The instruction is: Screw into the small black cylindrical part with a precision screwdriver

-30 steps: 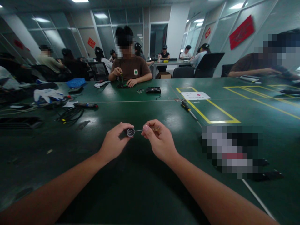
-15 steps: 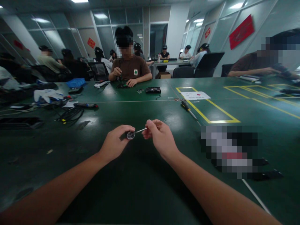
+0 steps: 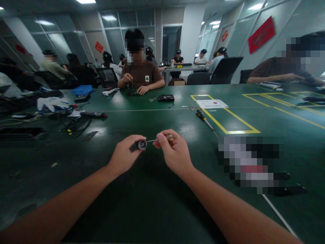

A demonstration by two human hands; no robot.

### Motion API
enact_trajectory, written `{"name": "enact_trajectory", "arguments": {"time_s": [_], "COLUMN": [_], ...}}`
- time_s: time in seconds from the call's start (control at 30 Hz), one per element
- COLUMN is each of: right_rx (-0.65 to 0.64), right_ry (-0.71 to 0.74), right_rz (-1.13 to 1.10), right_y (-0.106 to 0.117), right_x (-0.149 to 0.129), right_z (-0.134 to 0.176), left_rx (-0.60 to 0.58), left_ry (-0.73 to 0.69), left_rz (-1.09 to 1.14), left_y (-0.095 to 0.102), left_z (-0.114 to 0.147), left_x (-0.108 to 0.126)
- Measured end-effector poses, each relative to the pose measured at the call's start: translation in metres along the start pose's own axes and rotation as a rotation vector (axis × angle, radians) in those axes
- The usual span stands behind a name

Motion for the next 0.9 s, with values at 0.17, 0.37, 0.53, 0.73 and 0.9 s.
{"name": "enact_trajectory", "arguments": {"time_s": [0.17,0.37,0.53,0.73,0.9], "right_rx": [-0.064,-0.199,-0.142,-0.136,-0.106], "right_ry": [0.170,0.450,0.324,0.145,0.136], "right_rz": [0.225,0.446,0.399,0.360,0.338], "right_y": [-0.004,-0.016,-0.009,-0.007,-0.005], "right_x": [-0.012,-0.032,-0.023,-0.010,-0.011], "right_z": [0.007,0.016,0.011,0.007,0.009], "left_rx": [0.015,0.006,-0.022,-0.060,-0.039], "left_ry": [0.012,-0.011,-0.036,-0.010,0.000], "left_rz": [0.005,-0.005,-0.040,-0.029,-0.038], "left_y": [0.000,0.001,0.000,-0.003,0.000], "left_z": [0.001,0.001,0.000,0.001,-0.001], "left_x": [-0.001,0.002,0.006,0.002,0.001]}}
Point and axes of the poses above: each hand's wrist, its own z-axis away from the middle knuckle, its own y-axis out of the back of the hand, x = y × z, the point moved 6 cm from there along -z, towards the middle knuckle, and after that the axes turned 1 degree about x, right-handed, at the moved point
